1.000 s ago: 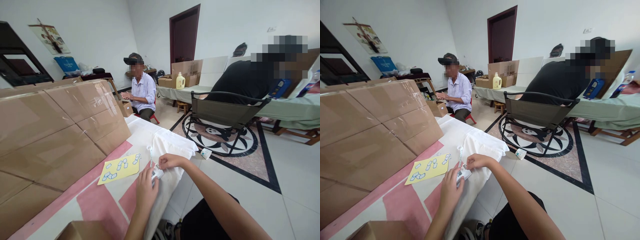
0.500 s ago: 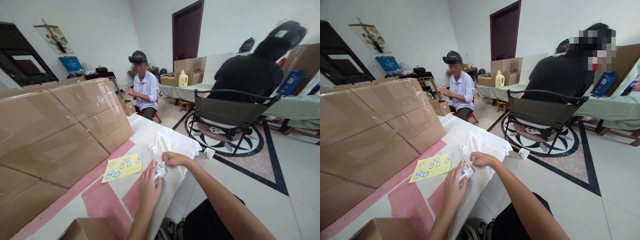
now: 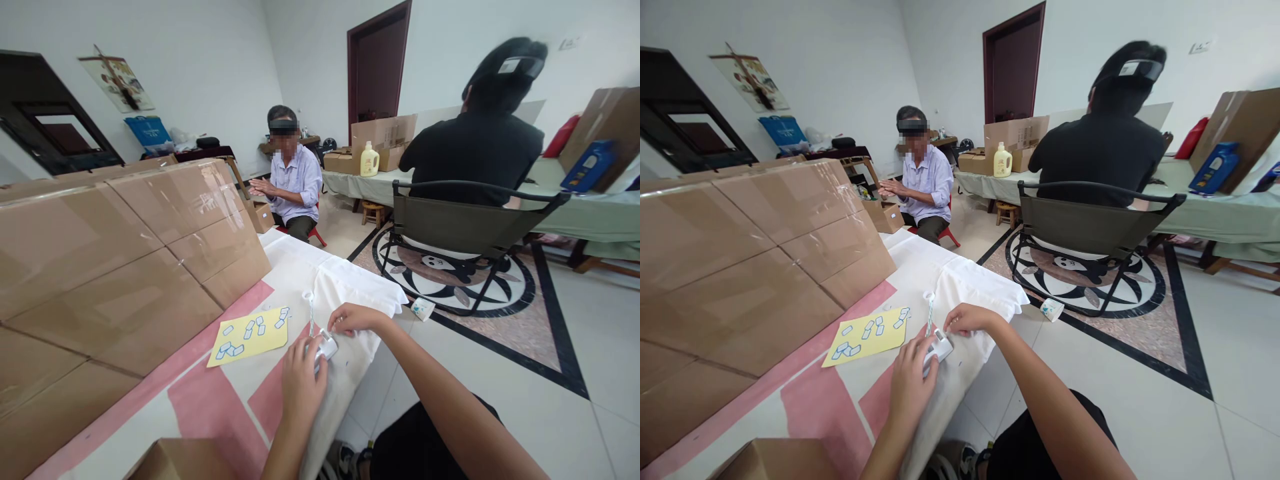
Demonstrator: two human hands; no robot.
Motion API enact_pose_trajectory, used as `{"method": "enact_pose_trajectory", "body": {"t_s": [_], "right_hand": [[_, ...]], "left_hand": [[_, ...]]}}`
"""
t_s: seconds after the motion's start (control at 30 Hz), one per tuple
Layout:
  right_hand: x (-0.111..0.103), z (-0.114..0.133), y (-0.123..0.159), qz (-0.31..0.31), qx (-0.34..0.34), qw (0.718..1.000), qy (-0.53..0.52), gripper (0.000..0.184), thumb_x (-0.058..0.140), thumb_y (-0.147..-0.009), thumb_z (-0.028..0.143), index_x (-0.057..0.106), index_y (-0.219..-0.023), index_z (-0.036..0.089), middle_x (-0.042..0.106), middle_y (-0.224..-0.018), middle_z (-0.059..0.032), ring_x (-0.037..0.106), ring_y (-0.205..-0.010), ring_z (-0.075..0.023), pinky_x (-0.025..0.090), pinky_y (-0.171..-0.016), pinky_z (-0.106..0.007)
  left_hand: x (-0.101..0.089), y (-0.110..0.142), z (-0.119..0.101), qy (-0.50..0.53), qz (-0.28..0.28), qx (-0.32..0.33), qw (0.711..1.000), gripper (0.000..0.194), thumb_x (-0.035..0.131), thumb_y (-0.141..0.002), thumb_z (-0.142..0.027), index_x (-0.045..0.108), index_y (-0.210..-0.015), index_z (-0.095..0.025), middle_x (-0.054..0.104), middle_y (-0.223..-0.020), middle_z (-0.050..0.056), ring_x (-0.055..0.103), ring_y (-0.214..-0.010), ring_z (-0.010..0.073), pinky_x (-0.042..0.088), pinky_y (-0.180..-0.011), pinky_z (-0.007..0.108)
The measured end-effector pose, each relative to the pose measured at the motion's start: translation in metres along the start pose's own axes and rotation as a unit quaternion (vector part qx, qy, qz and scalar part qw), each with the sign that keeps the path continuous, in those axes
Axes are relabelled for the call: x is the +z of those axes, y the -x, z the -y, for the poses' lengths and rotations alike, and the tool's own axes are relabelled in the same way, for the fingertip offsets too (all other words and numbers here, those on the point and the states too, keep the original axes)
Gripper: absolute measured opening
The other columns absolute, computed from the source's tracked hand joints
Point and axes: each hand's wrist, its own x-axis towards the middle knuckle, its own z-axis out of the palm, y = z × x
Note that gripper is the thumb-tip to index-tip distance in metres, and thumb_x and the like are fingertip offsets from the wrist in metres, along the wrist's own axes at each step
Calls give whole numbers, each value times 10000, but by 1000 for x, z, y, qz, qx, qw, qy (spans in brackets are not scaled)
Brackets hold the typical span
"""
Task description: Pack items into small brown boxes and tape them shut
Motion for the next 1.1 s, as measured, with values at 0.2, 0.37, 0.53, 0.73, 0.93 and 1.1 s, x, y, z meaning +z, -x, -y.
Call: {"method": "enact_pose_trajectory", "body": {"t_s": [0.2,0.37,0.53,0.73,0.93,1.1], "right_hand": [[5,-7,-5,-28,11,998,58,263,709,-791,381,760,-887,142,562,-576,37,452,-502,-74,342,-488,-202],[7,-6,-8,-33,32,996,73,226,679,-802,367,731,-866,157,507,-538,54,438,-490,-76,330,-474,-201],[10,1,-9,-20,63,994,91,150,638,-804,312,681,-827,170,503,-530,56,447,-490,-79,332,-482,-198],[9,8,-11,-4,93,988,127,241,652,-816,356,590,-675,169,518,-481,42,426,-470,-87,335,-504,-221],[9,21,-11,2,143,976,163,182,642,-797,275,571,-660,178,559,-505,34,486,-488,-106,378,-546,-229],[17,35,-9,-16,178,967,181,208,623,-779,199,536,-593,168,542,-516,26,571,-522,-124,415,-554,-230]], "left_hand": [[0,1,0,-2,-2,4,1000,319,505,-942,-194,632,-1230,-248,680,-1149,86,613,-1115,280,547,-871,429],[0,1,0,-2,0,5,1000,317,507,-943,-187,624,-1232,-246,673,-1156,87,607,-1119,278,540,-892,431],[1,1,0,-2,4,1,1000,317,506,-941,-183,620,-1231,-243,670,-1160,93,604,-1119,281,534,-902,434],[3,2,2,5,8,-4,1000,324,506,-936,-184,621,-1234,-238,667,-1179,94,595,-1142,287,527,-932,459],[3,2,1,5,0,-5,1000,336,520,-919,-170,644,-1224,-236,675,-1175,92,613,-1115,282,537,-907,436],[1,2,-1,11,0,-13,1000,363,514,-914,-160,650,-1239,-246,679,-1192,79,607,-1132,269,535,-928,430]]}}
